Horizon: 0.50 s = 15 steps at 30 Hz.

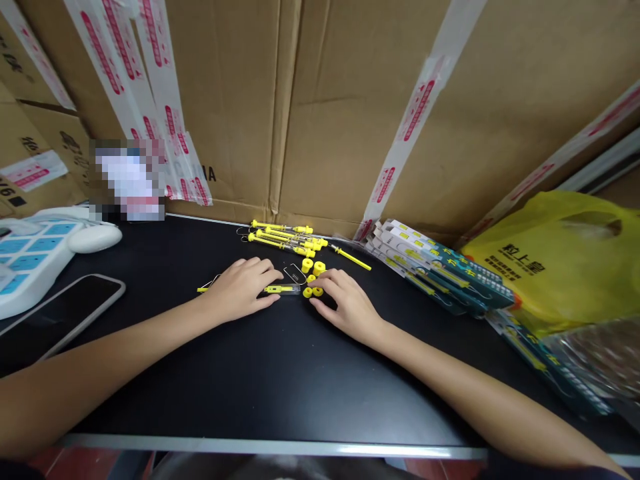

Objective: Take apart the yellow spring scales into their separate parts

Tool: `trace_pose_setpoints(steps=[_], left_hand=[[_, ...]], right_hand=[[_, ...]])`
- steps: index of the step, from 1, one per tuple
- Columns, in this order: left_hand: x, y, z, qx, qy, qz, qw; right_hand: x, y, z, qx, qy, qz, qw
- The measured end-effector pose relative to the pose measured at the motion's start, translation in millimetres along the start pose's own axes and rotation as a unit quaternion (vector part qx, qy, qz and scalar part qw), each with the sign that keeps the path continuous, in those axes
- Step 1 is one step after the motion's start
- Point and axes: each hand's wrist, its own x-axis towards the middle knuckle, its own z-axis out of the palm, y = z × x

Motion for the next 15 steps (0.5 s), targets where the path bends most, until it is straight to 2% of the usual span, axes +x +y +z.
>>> trace_pose_setpoints(steps=[4,10,15], left_hand=[[1,2,7.6,-0.026,-0.020,0.026,0.999],[-1,15,10.3,-0.096,-0.015,0.059,0.994],[-1,8,11.4,-0.141,0.006,0.027,0.990]], right_hand=[[-4,-3,0,0.009,-0.013,0.002,1.000],[-7,-5,1,0.033,-0.032,-0.009,0.999],[-5,2,-5,0.081,-0.005,0.000,0.997]])
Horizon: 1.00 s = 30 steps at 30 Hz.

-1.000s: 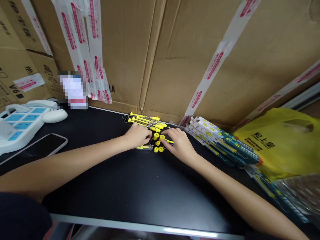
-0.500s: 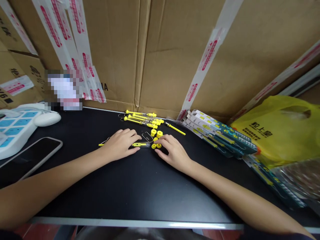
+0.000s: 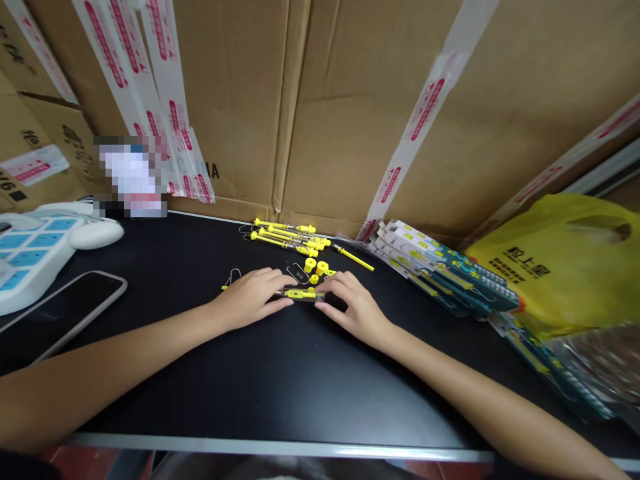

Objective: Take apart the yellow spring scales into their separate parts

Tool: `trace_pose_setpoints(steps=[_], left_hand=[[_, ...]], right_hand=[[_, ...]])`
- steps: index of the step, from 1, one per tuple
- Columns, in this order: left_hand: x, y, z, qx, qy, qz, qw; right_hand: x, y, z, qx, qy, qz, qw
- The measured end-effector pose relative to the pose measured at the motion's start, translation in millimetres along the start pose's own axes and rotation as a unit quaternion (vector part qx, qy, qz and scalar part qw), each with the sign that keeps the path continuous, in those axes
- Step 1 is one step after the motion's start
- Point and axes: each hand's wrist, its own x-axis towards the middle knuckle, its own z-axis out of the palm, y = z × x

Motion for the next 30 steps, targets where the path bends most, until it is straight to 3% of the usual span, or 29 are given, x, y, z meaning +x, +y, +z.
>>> trace_pose_setpoints(steps=[8,21,30], left_hand=[[0,-12,-0.5,0.029,-0.018,-0.038,0.999],[-2,-7,1.5,0.034,0.037,-0.066,0.997],[0,-9,4.2,-0.006,0.037,-0.050,0.998]], right_hand=[[2,15,-7,0.064,0.025,0.026,0.997],[2,13,-4,0.157,0.047,0.090,0.982],[7,17,-7,0.333,0.094,0.165,0.924]])
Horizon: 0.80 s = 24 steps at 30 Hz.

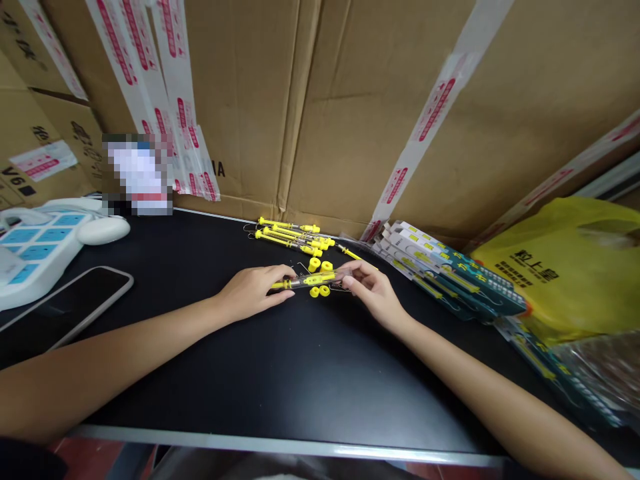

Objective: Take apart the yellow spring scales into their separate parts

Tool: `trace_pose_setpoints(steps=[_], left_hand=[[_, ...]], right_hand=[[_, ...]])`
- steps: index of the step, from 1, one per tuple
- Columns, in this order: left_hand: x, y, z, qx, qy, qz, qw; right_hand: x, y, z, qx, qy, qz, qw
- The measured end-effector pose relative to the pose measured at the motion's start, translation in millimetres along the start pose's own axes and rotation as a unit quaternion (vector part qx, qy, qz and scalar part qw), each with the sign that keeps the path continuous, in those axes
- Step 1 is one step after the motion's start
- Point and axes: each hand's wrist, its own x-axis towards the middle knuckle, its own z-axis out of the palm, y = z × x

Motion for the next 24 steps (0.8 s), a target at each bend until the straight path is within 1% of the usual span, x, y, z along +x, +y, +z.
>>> trace_pose_setpoints(steps=[3,7,12,17,21,24], left_hand=[[0,-2,1.1,-0.009,-0.002,0.004,1.000],[0,-3,2.1,-0.010,-0.001,-0.001,1.000],[0,-2,1.4,-0.009,-0.007,-0.018,1.000],[0,-2,0.9,-0.002,0.007,-0.018,1.000],[0,-3,1.5,0.005,0.023,-0.003,1.000],[0,-4,2.2,0.017,0.028,-0.003,0.999]], right_hand=[[3,0,-2,0.059,0.017,0.020,0.998],[5,-2,-5,0.114,0.044,0.027,0.992],[7,-7,-10,0.134,0.063,0.034,0.988],[9,-12,-17,0.144,0.084,0.024,0.986],[16,-16,-31,0.165,0.138,0.008,0.977],[22,-17,-46,0.172,0.209,-0.029,0.962]])
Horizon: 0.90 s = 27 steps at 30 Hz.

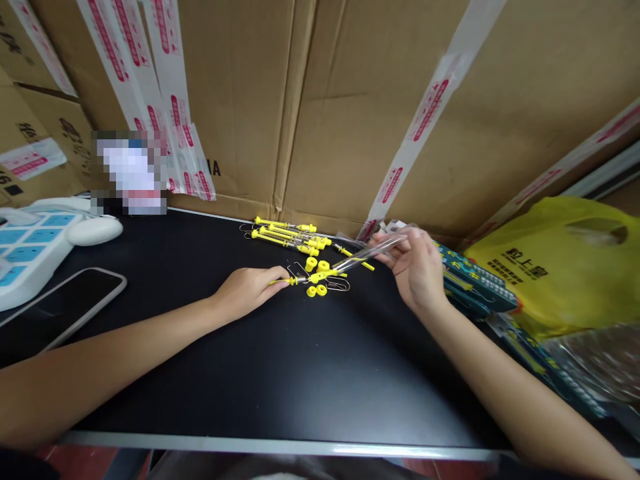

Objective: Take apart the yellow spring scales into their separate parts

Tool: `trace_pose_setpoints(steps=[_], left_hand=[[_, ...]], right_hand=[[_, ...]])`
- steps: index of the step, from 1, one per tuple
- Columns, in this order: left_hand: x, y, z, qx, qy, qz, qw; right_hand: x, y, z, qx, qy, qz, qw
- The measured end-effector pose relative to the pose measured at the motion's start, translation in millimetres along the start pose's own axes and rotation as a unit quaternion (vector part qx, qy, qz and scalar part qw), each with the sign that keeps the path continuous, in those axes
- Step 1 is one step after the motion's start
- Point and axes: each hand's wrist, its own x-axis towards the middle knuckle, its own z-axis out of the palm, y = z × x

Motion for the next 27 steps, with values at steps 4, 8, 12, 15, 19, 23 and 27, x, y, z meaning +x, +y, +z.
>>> trace_pose_setpoints(steps=[4,8,12,15,19,23,27], left_hand=[[0,1,-0.3,-0.010,0.011,0.000,1.000],[0,1,-0.7,-0.012,0.022,0.007,1.000],[-1,-1,0.4,-0.011,0.040,0.018,0.999],[-1,-1,1.0,-0.011,0.050,0.024,0.998],[-1,1,0.5,-0.005,0.079,0.025,0.997],[-2,3,-0.2,-0.003,0.105,0.035,0.994],[-2,3,-0.6,-0.006,0.120,0.048,0.992]], right_hand=[[14,-2,-16,-0.106,0.028,-0.081,0.991],[18,16,-28,-0.385,-0.111,-0.074,0.913],[14,40,-29,-0.586,-0.198,-0.111,0.778],[13,50,-26,-0.633,-0.235,-0.123,0.727],[14,56,-24,-0.652,-0.241,-0.154,0.702],[18,61,-26,-0.641,-0.228,-0.185,0.709],[25,66,-28,-0.669,-0.220,-0.218,0.676]])
